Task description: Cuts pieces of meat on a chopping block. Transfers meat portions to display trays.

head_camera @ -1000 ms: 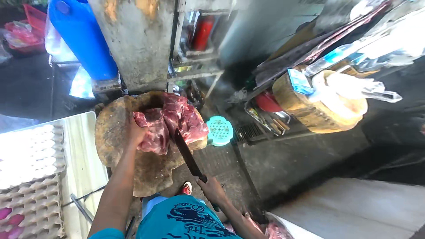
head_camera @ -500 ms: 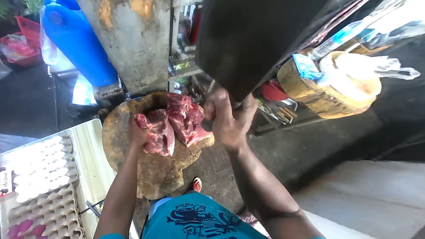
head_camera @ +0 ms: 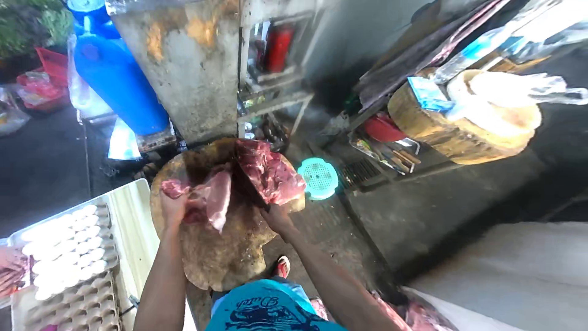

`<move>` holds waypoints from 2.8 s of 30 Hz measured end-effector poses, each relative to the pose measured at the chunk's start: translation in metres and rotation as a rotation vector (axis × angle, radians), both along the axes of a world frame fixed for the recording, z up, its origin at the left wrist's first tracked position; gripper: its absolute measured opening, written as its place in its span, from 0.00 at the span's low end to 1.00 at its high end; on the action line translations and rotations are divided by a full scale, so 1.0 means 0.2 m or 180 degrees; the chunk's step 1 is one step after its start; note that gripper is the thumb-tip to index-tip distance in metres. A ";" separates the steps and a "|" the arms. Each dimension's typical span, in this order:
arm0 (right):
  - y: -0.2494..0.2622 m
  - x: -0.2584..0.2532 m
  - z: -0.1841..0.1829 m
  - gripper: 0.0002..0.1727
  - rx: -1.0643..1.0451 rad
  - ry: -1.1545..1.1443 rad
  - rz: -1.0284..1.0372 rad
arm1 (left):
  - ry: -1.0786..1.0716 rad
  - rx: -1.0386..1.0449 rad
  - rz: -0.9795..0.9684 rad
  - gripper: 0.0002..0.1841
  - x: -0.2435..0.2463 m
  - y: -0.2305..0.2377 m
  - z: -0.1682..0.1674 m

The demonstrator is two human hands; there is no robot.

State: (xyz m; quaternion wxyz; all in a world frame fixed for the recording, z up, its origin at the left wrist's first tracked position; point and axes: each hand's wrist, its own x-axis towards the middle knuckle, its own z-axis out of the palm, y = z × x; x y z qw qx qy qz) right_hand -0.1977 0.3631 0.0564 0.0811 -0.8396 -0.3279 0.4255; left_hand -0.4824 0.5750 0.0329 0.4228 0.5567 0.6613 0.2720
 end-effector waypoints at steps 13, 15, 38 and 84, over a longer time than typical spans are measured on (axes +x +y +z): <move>0.25 -0.06 0.67 0.23 0.1448 0.0064 -0.0324 | -0.0305 -0.0200 0.0194 0.51 -0.06 -0.03 -0.09; 0.34 -0.10 0.72 0.19 0.1855 -0.0002 -0.0367 | -0.0307 -0.0174 0.0225 0.50 -0.05 -0.05 -0.08; 0.00 0.02 0.35 0.29 0.0376 0.0456 -0.0248 | -0.0976 0.0220 0.1317 0.41 -0.06 -0.31 -0.09; -1.97 0.46 0.14 0.26 0.0325 0.0121 -0.1605 | -0.1118 -0.1080 0.0372 0.28 1.14 -0.82 0.11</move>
